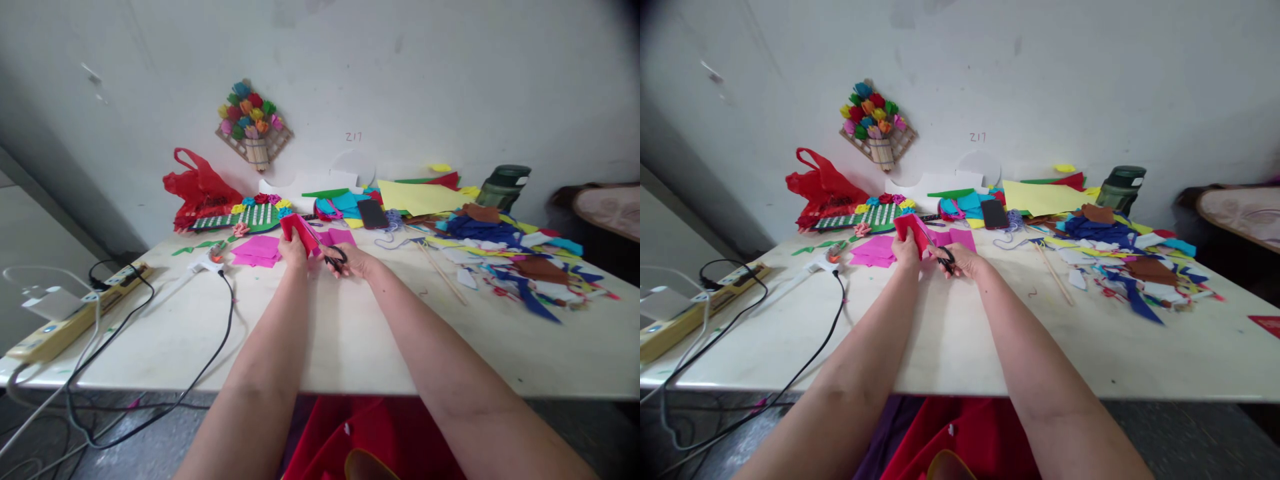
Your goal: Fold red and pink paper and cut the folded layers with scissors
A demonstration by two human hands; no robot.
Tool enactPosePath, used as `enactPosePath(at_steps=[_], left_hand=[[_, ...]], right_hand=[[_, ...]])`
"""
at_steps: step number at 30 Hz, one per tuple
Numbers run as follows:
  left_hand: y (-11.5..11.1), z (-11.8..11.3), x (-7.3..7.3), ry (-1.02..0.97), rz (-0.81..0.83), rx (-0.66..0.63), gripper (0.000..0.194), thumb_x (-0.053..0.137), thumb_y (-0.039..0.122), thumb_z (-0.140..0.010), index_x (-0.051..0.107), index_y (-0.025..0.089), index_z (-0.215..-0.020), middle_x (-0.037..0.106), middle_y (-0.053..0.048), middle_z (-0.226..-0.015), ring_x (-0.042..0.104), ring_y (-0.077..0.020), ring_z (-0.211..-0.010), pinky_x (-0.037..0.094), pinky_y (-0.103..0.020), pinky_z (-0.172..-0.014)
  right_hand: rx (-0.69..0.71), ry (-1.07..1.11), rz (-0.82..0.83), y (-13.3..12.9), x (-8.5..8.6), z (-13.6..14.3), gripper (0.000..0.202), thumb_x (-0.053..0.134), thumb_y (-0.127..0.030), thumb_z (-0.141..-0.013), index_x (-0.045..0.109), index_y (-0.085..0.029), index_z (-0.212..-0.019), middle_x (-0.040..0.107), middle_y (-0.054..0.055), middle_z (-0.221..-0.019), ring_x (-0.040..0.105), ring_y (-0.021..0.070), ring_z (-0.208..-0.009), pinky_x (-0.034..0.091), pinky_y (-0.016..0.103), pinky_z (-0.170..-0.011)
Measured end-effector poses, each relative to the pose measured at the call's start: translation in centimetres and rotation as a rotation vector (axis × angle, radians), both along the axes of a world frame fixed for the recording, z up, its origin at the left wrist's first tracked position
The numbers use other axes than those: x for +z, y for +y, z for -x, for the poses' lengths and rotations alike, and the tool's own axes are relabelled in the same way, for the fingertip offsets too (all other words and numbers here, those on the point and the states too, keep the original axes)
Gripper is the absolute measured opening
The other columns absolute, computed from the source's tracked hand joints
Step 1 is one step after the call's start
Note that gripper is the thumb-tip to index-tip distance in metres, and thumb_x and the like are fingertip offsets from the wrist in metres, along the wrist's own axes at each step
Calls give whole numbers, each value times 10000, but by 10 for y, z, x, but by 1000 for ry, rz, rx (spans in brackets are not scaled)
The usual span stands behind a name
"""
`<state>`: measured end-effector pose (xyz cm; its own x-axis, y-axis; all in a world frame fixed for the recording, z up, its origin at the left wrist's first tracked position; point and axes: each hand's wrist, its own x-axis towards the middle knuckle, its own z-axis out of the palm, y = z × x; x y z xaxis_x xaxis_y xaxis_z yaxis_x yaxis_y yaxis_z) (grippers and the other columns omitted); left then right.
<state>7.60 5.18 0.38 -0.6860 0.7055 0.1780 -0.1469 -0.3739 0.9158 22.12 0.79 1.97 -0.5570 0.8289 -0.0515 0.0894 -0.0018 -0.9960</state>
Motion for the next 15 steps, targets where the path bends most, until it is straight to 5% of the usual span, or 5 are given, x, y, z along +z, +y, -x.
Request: enactPosePath(at_steps=[15], left_hand=[[7,1,-6,68,10,24,217,526,315,-776,608,122,-829,568,-13,-651,523,-119,-581,426,-239,-579]], right_hand=[[-47,6,-7,-1,0,4,425,622,-540,-747,566,-122,-794,570,-13,-485,509,73,-335,240,138,-229]])
